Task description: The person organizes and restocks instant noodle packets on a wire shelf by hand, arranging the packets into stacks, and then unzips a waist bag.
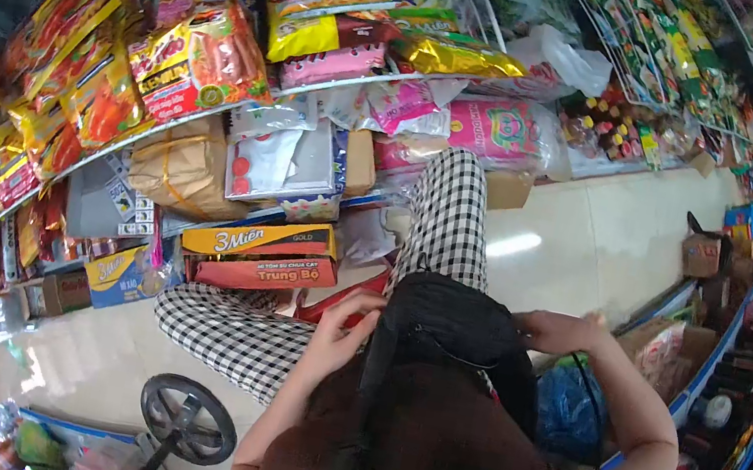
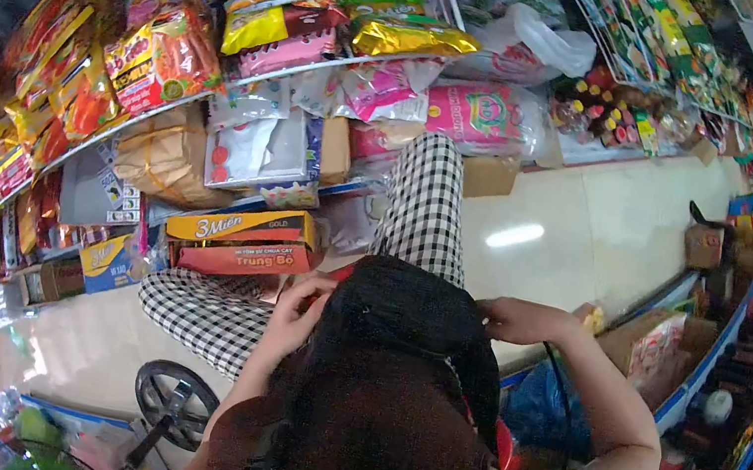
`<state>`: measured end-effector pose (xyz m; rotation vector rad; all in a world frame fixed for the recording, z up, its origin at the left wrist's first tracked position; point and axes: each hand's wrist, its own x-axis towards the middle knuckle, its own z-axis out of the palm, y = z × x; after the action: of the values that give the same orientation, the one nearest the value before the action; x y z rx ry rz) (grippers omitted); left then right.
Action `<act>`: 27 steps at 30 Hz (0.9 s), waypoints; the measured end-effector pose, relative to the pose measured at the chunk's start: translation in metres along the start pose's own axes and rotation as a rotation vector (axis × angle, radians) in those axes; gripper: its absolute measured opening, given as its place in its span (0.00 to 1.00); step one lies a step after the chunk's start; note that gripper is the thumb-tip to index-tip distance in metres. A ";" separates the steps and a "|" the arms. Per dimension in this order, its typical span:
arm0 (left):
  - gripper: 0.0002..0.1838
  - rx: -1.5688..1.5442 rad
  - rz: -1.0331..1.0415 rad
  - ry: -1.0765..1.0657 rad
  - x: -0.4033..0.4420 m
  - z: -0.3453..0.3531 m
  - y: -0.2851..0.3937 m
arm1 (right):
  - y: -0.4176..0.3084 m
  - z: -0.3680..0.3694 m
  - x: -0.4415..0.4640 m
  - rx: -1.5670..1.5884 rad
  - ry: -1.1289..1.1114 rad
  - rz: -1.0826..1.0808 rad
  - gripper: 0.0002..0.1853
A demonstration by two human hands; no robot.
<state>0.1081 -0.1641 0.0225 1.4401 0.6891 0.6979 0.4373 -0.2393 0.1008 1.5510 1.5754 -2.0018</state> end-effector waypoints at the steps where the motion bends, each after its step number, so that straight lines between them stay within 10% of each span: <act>1: 0.08 -0.059 -0.044 0.038 0.000 0.001 0.000 | 0.009 0.007 0.006 -0.058 0.106 -0.071 0.18; 10: 0.07 -0.062 -0.177 -0.010 0.009 -0.011 0.005 | -0.035 -0.027 -0.024 -0.062 0.157 0.132 0.12; 17: 0.05 0.013 -0.162 -0.041 0.027 -0.006 0.008 | -0.073 -0.051 0.031 0.337 0.236 -0.061 0.18; 27: 0.09 0.094 -0.141 0.026 0.039 -0.012 0.041 | -0.114 -0.043 0.188 -0.029 0.023 -0.326 0.16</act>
<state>0.1226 -0.1261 0.0629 1.4545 0.8439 0.5819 0.3042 -0.0728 0.0294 1.3846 1.9656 -2.1097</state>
